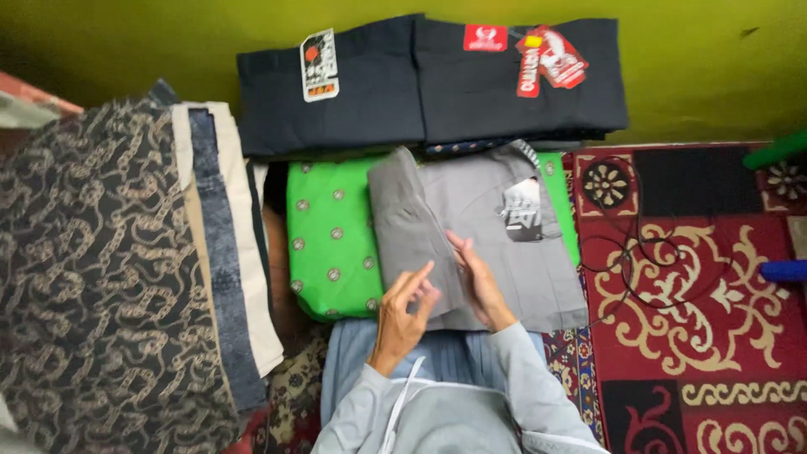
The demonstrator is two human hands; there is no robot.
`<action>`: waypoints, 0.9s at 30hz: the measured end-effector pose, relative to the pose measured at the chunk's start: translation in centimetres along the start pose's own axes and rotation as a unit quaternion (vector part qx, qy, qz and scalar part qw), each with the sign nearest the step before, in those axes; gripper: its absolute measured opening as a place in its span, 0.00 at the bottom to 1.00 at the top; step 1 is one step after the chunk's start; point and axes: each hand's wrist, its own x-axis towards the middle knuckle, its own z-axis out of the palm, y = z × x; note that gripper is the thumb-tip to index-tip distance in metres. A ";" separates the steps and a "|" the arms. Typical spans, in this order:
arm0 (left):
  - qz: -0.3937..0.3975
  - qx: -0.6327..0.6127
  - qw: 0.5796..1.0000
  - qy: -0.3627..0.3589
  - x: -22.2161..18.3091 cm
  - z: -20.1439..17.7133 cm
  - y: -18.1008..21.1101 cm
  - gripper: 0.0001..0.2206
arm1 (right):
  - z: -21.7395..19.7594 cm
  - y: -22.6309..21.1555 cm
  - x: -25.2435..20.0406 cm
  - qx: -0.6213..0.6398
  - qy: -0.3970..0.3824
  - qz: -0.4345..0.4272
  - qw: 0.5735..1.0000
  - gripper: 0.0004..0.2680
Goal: Folding several pairs of trousers and stacking them.
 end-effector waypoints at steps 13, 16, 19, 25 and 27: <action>0.017 0.373 0.928 -0.002 9.9 4.7 -14.1 0.23 | -5.9 8.6 0.2 -0.478 0.146 -0.276 0.821 0.15; 0.019 0.448 0.894 -0.020 9.9 5.9 -17.6 0.30 | -7.1 9.2 0.6 -0.474 0.156 -0.261 0.827 0.14; 0.020 0.466 0.885 -0.012 9.9 6.0 -17.8 0.31 | -7.6 9.2 0.7 -0.466 0.147 -0.218 0.845 0.14; 0.022 0.430 0.902 0.013 15.0 5.0 -21.9 0.25 | -6.9 8.3 0.2 -0.465 0.148 -0.215 0.846 0.13; 0.040 0.432 0.901 -0.002 18.0 3.4 -24.2 0.17 | -5.8 7.1 -0.5 -0.455 0.144 -0.230 0.848 0.13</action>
